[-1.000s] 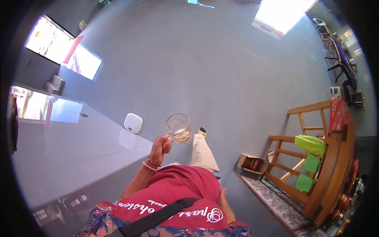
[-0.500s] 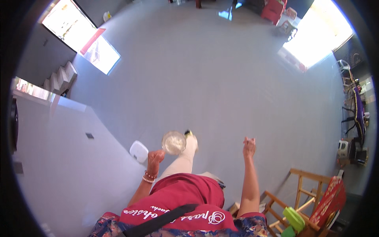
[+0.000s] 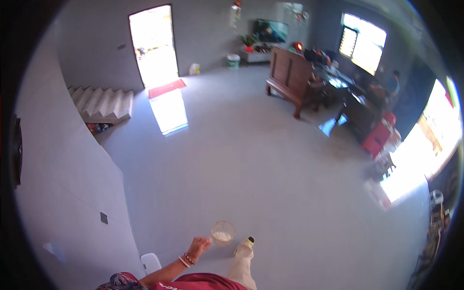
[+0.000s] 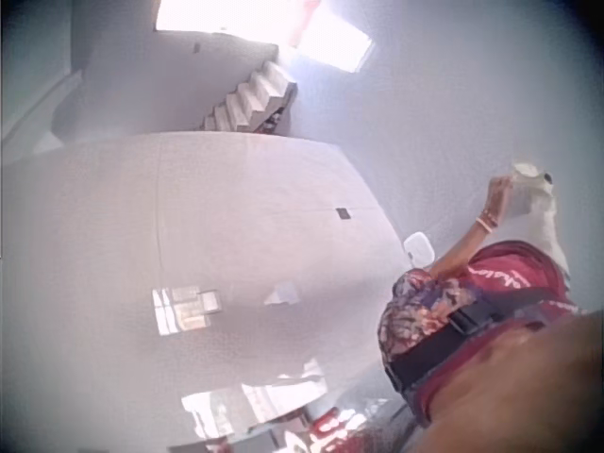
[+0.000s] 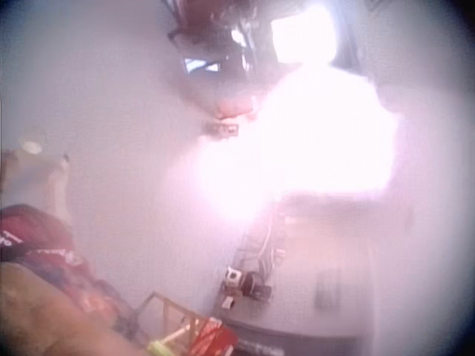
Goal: The person walks into the kitchen, rinses a glass under the tap, and places it on the counter. They retrieve a green tube from a shelf, cut the tip with scissors, and squeeze a white powder into the glass. The person then retrieves a spoon from a dish rack and walks to a dining table where they place the glass and spoon.
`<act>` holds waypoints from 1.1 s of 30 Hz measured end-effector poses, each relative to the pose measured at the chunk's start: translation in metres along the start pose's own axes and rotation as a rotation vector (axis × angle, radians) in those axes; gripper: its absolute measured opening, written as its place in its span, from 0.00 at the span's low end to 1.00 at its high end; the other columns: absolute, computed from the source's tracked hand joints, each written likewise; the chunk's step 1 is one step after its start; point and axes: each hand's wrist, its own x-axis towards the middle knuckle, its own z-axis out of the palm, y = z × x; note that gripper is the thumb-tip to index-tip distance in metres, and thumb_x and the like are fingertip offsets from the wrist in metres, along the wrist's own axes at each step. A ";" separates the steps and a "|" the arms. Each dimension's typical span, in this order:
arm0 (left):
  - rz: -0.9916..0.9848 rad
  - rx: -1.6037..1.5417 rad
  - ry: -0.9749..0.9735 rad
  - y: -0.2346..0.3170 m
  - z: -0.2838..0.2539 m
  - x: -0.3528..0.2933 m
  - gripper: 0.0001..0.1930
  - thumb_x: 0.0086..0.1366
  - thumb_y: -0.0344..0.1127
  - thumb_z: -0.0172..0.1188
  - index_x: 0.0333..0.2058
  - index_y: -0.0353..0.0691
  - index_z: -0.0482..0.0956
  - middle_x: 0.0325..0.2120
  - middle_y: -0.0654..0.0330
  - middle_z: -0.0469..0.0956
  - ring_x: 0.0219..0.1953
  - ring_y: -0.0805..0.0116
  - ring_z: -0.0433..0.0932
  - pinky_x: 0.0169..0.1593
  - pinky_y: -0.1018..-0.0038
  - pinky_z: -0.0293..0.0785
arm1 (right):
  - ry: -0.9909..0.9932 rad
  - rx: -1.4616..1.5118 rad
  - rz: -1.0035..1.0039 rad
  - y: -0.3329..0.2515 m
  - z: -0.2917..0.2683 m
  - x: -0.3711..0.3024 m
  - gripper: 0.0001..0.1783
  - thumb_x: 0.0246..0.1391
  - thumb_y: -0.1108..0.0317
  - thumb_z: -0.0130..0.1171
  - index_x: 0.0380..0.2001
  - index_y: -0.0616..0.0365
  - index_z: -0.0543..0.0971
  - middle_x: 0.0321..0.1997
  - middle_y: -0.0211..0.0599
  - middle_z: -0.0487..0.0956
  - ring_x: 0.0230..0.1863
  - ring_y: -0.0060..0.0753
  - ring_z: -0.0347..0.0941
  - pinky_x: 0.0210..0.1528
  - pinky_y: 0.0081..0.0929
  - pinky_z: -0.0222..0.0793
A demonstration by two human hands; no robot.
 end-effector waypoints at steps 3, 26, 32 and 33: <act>0.043 0.025 0.009 0.016 0.024 0.088 0.19 0.58 0.41 0.53 0.10 0.46 0.64 0.09 0.73 0.59 0.12 0.84 0.54 0.16 0.83 0.47 | -0.048 0.029 0.012 -0.086 -0.072 0.091 0.13 0.44 0.61 0.54 0.31 0.58 0.76 0.36 0.47 0.75 0.40 0.42 0.70 0.38 0.37 0.68; -0.011 -0.100 0.369 0.290 0.073 0.685 0.20 0.57 0.44 0.53 0.10 0.50 0.59 0.07 0.73 0.56 0.08 0.83 0.52 0.13 0.82 0.43 | -0.014 0.751 -0.296 -0.775 -0.428 0.603 0.06 0.35 0.72 0.58 0.17 0.65 0.78 0.08 0.36 0.72 0.09 0.24 0.67 0.12 0.24 0.64; -0.064 -0.225 0.273 0.387 0.097 0.862 0.19 0.58 0.41 0.53 0.10 0.47 0.61 0.08 0.73 0.58 0.10 0.84 0.53 0.14 0.83 0.46 | -0.137 0.613 0.230 -0.741 -0.400 0.672 0.08 0.39 0.69 0.55 0.17 0.64 0.77 0.11 0.36 0.73 0.10 0.29 0.68 0.12 0.25 0.64; -0.057 -0.243 0.284 0.395 0.102 0.891 0.19 0.57 0.39 0.53 0.10 0.44 0.63 0.09 0.72 0.58 0.11 0.83 0.54 0.15 0.82 0.47 | -0.155 0.570 0.247 -0.756 -0.405 0.681 0.08 0.40 0.69 0.54 0.17 0.64 0.76 0.11 0.36 0.72 0.10 0.29 0.68 0.11 0.26 0.63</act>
